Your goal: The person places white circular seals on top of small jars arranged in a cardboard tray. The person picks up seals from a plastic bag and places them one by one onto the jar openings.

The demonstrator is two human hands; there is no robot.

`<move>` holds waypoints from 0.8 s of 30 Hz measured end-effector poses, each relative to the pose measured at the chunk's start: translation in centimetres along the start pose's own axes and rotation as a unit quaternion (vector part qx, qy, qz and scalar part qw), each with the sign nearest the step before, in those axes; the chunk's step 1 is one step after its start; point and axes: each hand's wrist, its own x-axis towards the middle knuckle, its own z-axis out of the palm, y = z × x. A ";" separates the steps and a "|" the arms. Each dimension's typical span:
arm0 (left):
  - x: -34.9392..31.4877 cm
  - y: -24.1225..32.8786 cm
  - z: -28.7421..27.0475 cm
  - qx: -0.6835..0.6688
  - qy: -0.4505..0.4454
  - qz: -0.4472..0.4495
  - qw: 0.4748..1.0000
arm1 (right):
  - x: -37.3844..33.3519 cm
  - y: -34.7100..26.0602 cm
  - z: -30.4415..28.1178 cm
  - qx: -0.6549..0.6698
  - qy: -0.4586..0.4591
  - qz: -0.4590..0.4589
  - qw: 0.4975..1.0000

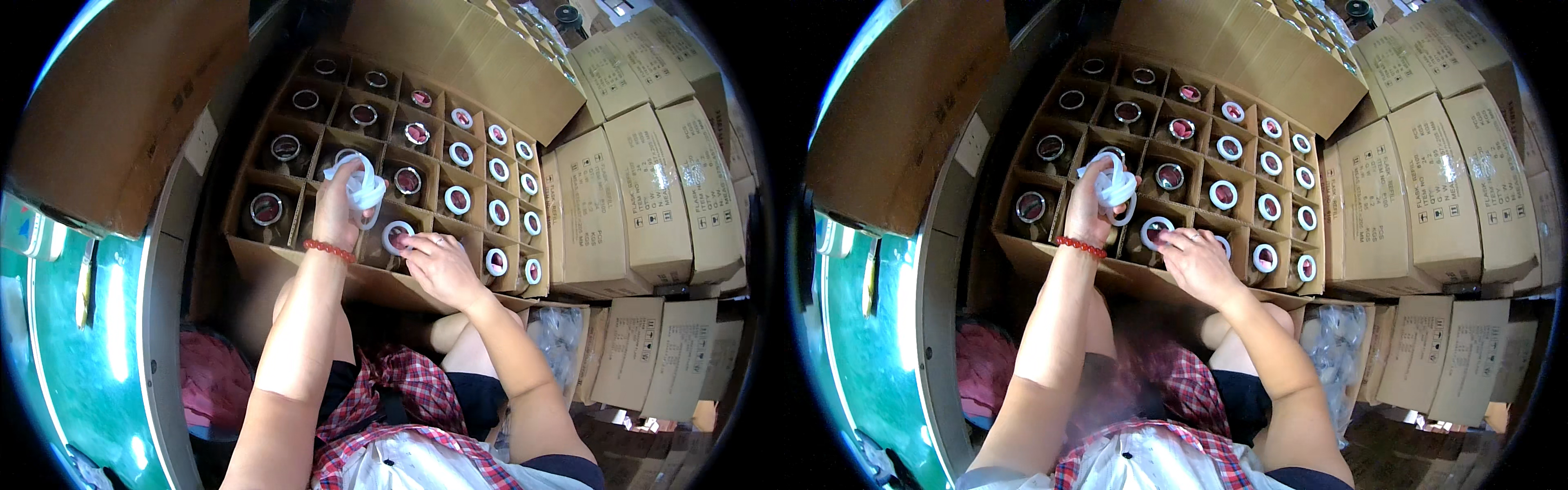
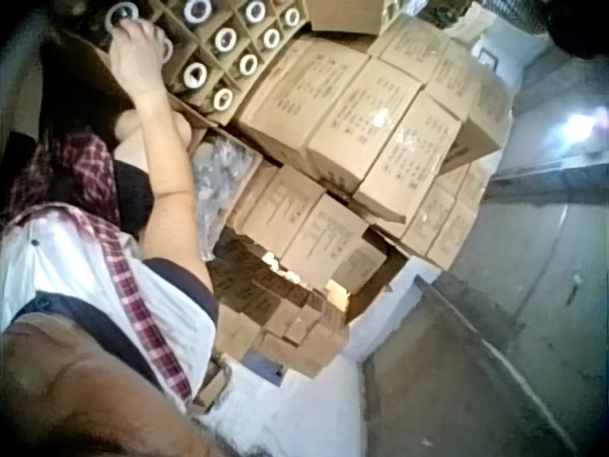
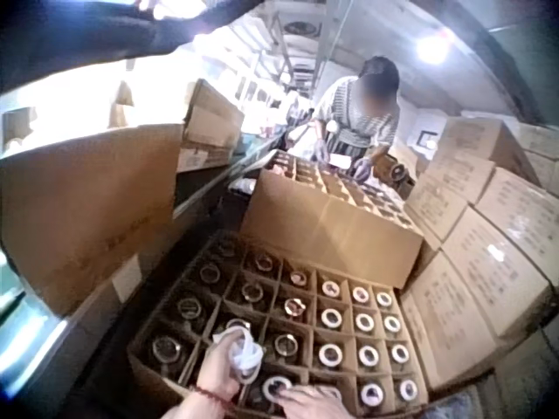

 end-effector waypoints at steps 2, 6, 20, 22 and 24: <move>0.4 -0.7 -0.4 -0.006 0.015 0.006 1.000 | 2.2 -1.0 -2.2 0.033 0.107 0.019 0.993; -0.5 -1.0 1.4 0.042 0.014 -0.001 0.999 | 6.5 -0.7 -5.0 0.026 0.195 -0.025 0.980; 0.6 -0.6 1.1 0.018 0.053 0.005 0.998 | 10.0 8.6 -0.8 0.150 0.205 0.094 0.963; 0.3 -0.2 1.3 0.000 0.044 0.014 0.999 | 8.7 9.6 1.1 0.059 0.098 0.101 0.988; 0.4 -0.1 0.8 -0.024 0.044 0.031 0.998 | 7.7 9.2 1.8 -0.016 0.040 0.100 0.994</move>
